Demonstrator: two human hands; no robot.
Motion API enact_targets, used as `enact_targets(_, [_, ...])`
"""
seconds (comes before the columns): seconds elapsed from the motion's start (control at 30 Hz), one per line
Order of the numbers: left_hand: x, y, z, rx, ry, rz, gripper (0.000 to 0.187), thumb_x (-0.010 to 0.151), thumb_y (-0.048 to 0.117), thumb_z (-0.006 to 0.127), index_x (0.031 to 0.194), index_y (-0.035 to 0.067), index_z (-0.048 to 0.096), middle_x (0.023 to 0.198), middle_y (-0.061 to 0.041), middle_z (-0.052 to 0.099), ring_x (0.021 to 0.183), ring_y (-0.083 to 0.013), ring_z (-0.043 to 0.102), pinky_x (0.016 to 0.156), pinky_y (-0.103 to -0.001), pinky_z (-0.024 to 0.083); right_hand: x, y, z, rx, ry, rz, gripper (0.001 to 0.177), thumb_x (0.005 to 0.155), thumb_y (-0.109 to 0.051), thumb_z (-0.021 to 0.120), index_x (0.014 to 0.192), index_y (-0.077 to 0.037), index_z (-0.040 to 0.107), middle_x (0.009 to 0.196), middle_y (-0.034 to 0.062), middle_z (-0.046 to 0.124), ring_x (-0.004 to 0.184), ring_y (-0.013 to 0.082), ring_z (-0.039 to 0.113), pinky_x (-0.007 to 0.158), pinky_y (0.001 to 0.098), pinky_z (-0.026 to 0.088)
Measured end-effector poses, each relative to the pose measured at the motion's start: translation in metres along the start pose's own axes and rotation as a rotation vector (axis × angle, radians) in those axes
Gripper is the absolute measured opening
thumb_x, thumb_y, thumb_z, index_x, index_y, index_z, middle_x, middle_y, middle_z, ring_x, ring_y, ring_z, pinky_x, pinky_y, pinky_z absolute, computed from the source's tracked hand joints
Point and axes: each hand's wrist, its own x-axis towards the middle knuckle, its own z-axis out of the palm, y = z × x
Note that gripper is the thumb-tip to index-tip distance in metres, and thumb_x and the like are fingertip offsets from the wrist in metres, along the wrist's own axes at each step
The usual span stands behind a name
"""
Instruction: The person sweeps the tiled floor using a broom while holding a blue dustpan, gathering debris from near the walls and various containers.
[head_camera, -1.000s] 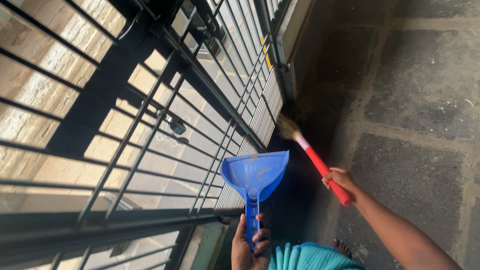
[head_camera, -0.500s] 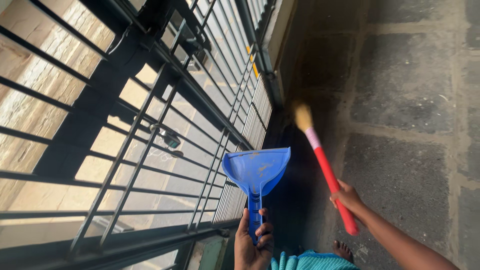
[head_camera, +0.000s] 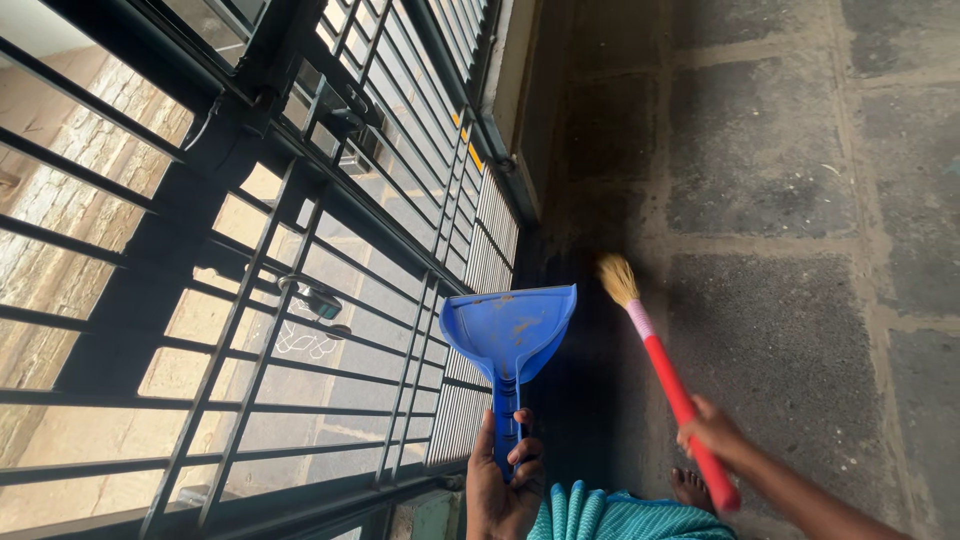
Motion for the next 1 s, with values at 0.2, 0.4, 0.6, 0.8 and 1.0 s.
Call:
enact_targets(0.2, [0.002,-0.004,-0.002,-0.037,-0.010,-0.068,0.044,0.101,0.039,0.051,0.127,0.005,0.044,0.093,-0.007,0.062,0.053,-0.0055,0.045,0.037,-0.016,0.031,-0.054,0.033,0.002,0.031,-0.128,0.232,0.075,0.073,0.006,0.065,0.142,-0.011,0.040,0.067,0.0169,0.058,0.047,0.0252,0.053,0.045,0.0393,0.047])
enact_targets(0.4, [0.006,-0.003,-0.001,0.016,-0.097,-0.146,0.041,0.101,0.041,0.054,0.111,0.001,0.049,0.095,-0.005,0.062,0.056,-0.0058,0.045,0.037,-0.016,0.032,-0.061,0.040,-0.039,0.082,-0.394,0.228,0.051,0.073,0.001,0.067,0.123,0.010,0.059,0.066,0.0121,0.064,0.047,0.0187,0.056,0.045,0.0301,0.047])
enact_targets(0.6, [0.010,-0.006,0.005,0.051,-0.117,-0.207,0.044,0.101,0.042,0.056,0.112,0.000,0.050,0.094,-0.005,0.062,0.056,-0.0057,0.046,0.038,-0.017,0.032,-0.073,0.052,-0.063,0.258,-0.148,0.104,0.038,0.076,-0.001,0.070,0.105,0.021,0.058,0.067,0.0179,0.067,0.050,0.0238,0.063,0.049,0.0346,0.054])
enact_targets(0.8, [0.010,-0.007,0.006,0.085,-0.159,-0.287,0.040,0.101,0.040,0.053,0.109,0.001,0.051,0.095,-0.005,0.062,0.056,-0.0064,0.044,0.041,-0.018,0.032,-0.077,0.070,-0.036,0.109,0.121,0.000,0.062,0.076,0.003,0.066,0.136,-0.005,0.056,0.063,0.0118,0.061,0.046,0.0191,0.056,0.042,0.0352,0.050])
enact_targets(1.0, [0.022,-0.018,0.008,0.152,-0.161,-0.317,0.040,0.102,0.039,0.052,0.110,0.001,0.051,0.093,-0.005,0.062,0.056,-0.0061,0.044,0.040,-0.017,0.032,-0.123,0.109,-0.060,0.148,0.033,-0.024,0.079,0.071,0.006,0.070,0.146,-0.013,0.053,0.063,0.0117,0.063,0.042,0.0190,0.057,0.039,0.0355,0.049])
